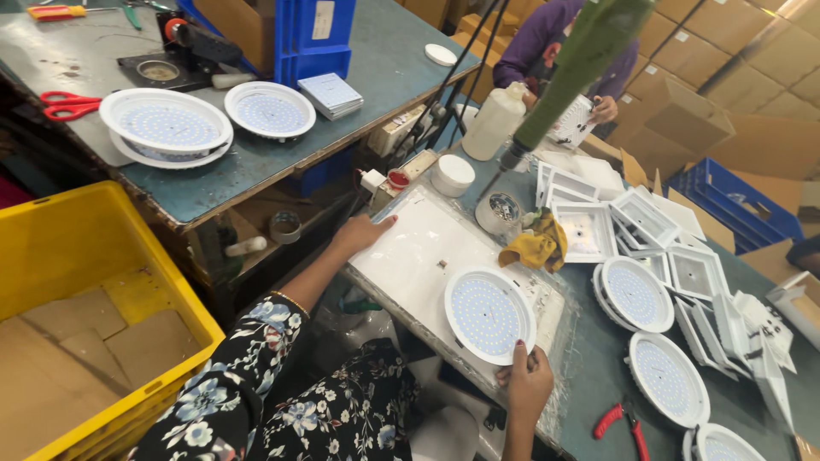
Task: The person assembles LED light fixtures by using a handheld electric screwdriver to drive screws into the center of circular LED panels. They handle multiple panels, placing them on a workbench, securing them, and stacking completed units.
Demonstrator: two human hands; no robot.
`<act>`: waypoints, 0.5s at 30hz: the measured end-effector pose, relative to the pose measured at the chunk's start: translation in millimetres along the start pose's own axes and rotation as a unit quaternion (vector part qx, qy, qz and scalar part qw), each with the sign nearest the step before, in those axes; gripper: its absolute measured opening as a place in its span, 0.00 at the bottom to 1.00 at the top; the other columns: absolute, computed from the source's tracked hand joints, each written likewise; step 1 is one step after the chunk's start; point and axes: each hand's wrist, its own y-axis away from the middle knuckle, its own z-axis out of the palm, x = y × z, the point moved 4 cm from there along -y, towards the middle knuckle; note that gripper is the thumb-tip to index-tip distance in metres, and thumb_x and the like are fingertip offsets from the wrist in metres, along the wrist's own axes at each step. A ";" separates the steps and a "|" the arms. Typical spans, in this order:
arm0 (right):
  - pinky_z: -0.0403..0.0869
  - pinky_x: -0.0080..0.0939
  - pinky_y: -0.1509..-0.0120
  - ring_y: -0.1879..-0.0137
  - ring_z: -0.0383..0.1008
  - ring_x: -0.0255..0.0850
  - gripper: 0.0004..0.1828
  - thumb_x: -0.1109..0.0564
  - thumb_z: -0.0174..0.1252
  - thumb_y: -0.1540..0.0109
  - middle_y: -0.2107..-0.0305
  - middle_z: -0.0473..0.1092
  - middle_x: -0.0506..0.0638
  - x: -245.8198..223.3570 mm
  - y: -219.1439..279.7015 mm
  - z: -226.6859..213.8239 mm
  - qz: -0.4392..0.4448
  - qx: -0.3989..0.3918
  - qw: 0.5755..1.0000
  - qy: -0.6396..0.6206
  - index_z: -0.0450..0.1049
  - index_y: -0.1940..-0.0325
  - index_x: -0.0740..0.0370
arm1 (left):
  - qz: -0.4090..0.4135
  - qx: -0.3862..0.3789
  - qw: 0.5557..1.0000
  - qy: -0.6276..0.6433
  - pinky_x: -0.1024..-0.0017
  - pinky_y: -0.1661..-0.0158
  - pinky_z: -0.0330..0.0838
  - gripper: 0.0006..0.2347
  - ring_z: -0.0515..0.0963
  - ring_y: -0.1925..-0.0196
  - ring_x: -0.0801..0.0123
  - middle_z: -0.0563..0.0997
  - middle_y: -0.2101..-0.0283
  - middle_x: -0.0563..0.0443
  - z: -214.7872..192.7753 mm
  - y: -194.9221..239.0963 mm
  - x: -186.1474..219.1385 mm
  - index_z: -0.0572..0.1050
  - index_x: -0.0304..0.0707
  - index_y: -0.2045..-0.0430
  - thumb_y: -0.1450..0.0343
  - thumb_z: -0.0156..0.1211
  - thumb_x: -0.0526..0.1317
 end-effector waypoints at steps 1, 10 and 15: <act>0.64 0.36 0.80 0.84 0.68 0.37 0.16 0.53 0.55 0.33 0.85 0.69 0.55 -4.8 1.6 1.4 0.000 0.002 1.000 0.001 0.73 0.59 0.73 | 0.001 -0.001 1.000 -0.004 0.53 0.43 0.72 0.44 0.80 0.44 0.37 0.79 0.50 0.20 -3.2 2.5 1.9 0.77 0.20 0.51 0.36 0.49 0.74; 0.64 0.36 0.80 0.83 0.68 0.37 0.17 0.53 0.55 0.33 0.85 0.69 0.55 -17.5 9.1 2.2 0.009 0.013 1.000 0.016 0.73 0.60 0.74 | -0.025 -0.027 0.999 -0.008 0.55 0.46 0.74 0.43 0.83 0.47 0.42 0.82 0.52 0.26 -12.9 16.2 14.2 0.77 0.23 0.50 0.36 0.49 0.73; 0.64 0.35 0.79 0.82 0.68 0.36 0.16 0.53 0.55 0.33 0.84 0.69 0.54 -19.5 10.9 1.4 -0.004 0.005 1.000 0.007 0.73 0.59 0.73 | -0.025 -0.030 0.999 -0.013 0.55 0.47 0.74 0.42 0.83 0.47 0.43 0.82 0.52 0.26 -14.6 20.6 15.1 0.77 0.23 0.50 0.35 0.49 0.73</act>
